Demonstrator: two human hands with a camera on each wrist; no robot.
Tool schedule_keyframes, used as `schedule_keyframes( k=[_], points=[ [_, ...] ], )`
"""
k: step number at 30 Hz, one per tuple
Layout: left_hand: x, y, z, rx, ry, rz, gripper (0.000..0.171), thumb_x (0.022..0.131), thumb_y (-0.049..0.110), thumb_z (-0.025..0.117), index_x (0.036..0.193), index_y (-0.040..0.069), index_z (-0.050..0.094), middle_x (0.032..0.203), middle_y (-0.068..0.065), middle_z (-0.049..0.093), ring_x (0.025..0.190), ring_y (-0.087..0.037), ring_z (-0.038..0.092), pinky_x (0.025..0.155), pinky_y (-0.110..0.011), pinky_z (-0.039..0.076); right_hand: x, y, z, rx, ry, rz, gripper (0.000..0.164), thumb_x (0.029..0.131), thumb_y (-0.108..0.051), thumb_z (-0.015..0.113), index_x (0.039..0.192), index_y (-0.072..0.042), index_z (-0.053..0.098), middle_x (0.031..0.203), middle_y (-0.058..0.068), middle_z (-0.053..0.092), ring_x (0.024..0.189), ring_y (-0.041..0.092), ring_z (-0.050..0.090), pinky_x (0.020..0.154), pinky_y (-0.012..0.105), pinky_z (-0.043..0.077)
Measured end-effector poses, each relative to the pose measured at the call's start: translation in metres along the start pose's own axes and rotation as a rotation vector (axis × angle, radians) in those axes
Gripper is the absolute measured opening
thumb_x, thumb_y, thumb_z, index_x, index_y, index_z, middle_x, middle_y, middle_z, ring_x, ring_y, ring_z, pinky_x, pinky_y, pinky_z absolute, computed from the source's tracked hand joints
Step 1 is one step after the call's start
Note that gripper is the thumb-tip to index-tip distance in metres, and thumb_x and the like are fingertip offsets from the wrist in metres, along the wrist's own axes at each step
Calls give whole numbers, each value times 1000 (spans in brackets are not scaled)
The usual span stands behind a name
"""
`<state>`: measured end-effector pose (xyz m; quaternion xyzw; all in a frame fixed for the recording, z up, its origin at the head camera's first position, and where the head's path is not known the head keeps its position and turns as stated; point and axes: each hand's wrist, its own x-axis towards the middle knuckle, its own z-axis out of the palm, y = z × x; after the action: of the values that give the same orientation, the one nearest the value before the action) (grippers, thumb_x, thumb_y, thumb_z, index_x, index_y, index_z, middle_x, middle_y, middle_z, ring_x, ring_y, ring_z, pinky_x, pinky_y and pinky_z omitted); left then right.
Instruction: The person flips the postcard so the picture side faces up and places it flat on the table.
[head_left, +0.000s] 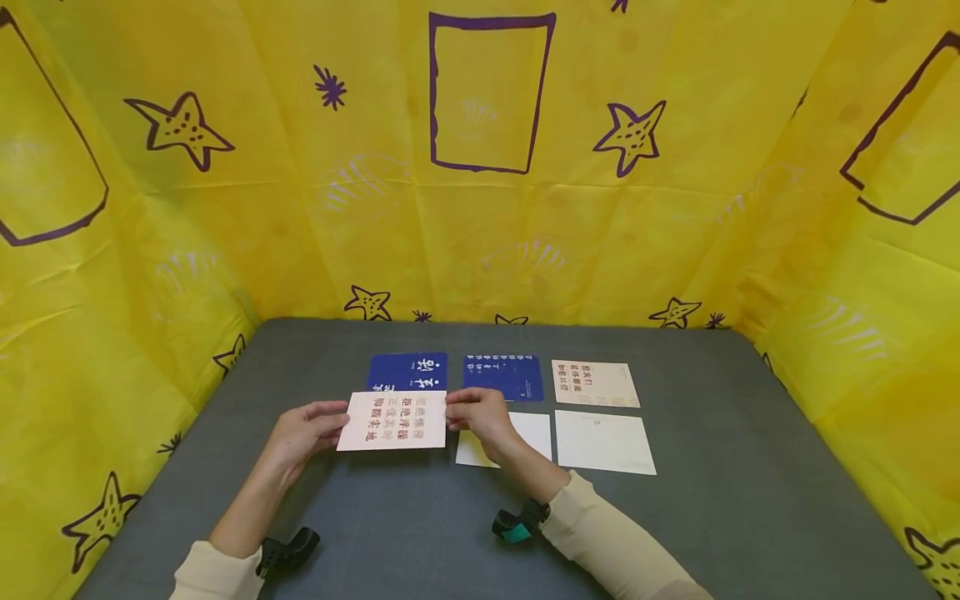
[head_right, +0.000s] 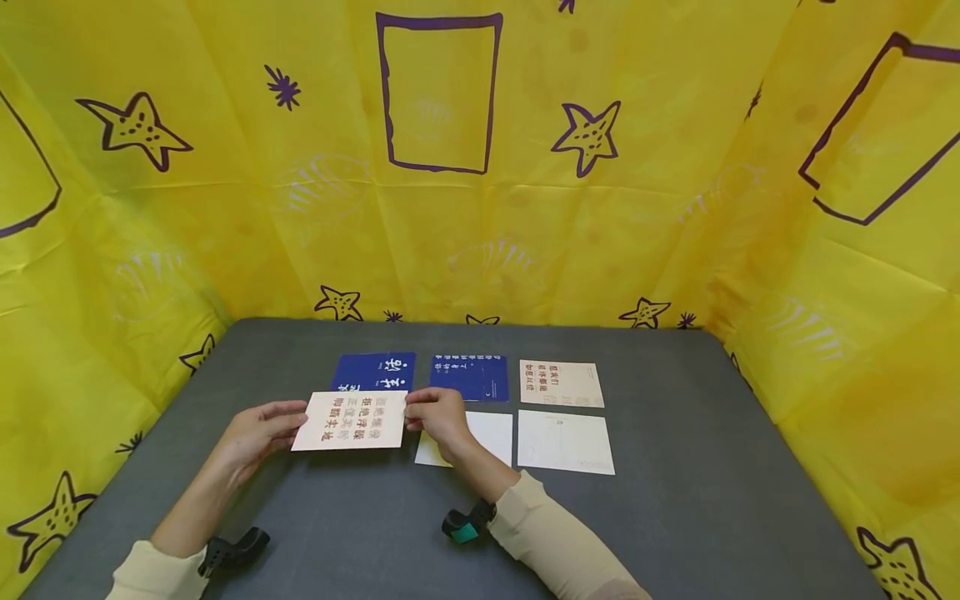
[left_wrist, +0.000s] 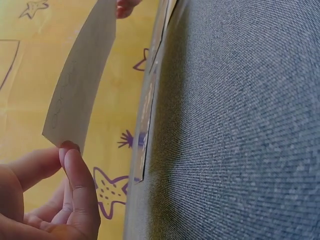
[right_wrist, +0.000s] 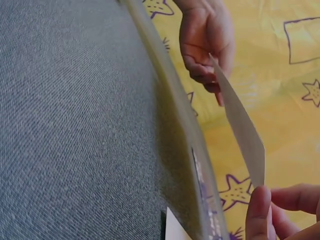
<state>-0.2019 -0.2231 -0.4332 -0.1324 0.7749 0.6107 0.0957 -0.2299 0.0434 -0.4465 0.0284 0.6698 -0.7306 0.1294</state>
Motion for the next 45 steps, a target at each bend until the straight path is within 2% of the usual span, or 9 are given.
schedule_keyframes(
  k=[5, 9, 13, 16, 19, 23, 29, 36, 45],
  points=[
    [1, -2, -1, 3, -2, 1, 53, 82, 24, 65, 124, -5, 50, 83, 8, 64, 71, -3, 61, 65, -19, 53, 2, 3, 1, 34, 0, 56, 26, 74, 5, 63, 100, 9, 61, 73, 8, 62, 56, 12, 60, 58, 26, 55],
    [1, -3, -1, 10, 3, -5, 51, 83, 23, 64, 123, -4, 51, 85, 6, 64, 72, -5, 61, 66, -21, 54, 2, 4, 0, 15, -12, 95, 27, 76, 4, 62, 102, 10, 61, 69, 8, 62, 53, 13, 60, 58, 30, 56],
    [1, -3, -1, 10, -3, -10, 50, 83, 23, 64, 123, -4, 51, 87, 3, 65, 75, -6, 62, 67, -23, 55, 1, 6, 0, -33, -12, 89, 26, 76, 2, 63, 101, 11, 61, 70, 9, 62, 53, 13, 59, 57, 31, 56],
    [1, -3, -1, 14, -5, -6, 51, 83, 24, 64, 123, -4, 51, 88, 3, 65, 75, -7, 62, 67, -23, 55, -5, 0, 0, -75, -5, 83, 25, 77, 2, 62, 100, 10, 62, 78, 18, 64, 54, 13, 58, 59, 32, 56],
    [0, -2, -1, 20, -8, -10, 50, 84, 24, 63, 123, -3, 51, 89, 3, 65, 75, -7, 62, 67, -22, 55, -5, 1, 0, -99, -2, 88, 22, 77, 1, 63, 98, 9, 63, 79, 19, 65, 54, 13, 57, 58, 32, 56],
    [0, -1, -1, 16, -24, -12, 51, 83, 25, 64, 124, -2, 51, 89, 4, 65, 76, -7, 61, 68, -22, 54, 1, 9, 0, -104, -6, 104, 19, 77, 1, 64, 94, 6, 64, 72, 10, 64, 53, 13, 58, 54, 28, 55],
    [0, -3, -2, -5, -40, -21, 52, 82, 25, 65, 124, -2, 50, 88, 4, 65, 76, -9, 61, 67, -23, 54, 2, 12, -1, -116, -3, 116, 18, 77, 1, 64, 94, 5, 64, 72, 8, 63, 53, 13, 58, 53, 26, 54],
    [1, -5, -4, 12, -54, -43, 55, 81, 28, 65, 124, -2, 49, 94, -1, 63, 78, -11, 60, 69, -25, 55, 1, 11, 1, -116, -31, 116, 16, 77, -1, 65, 92, 5, 63, 66, 7, 61, 50, 13, 58, 49, 25, 53],
    [4, -9, -4, 29, -118, -36, 39, 83, 12, 62, 112, -12, 52, 83, -3, 63, 70, -11, 62, 65, -25, 55, 0, 16, 1, -121, -67, 115, 14, 75, 2, 64, 88, 6, 61, 59, 9, 60, 44, 14, 58, 43, 27, 51]
  ],
)
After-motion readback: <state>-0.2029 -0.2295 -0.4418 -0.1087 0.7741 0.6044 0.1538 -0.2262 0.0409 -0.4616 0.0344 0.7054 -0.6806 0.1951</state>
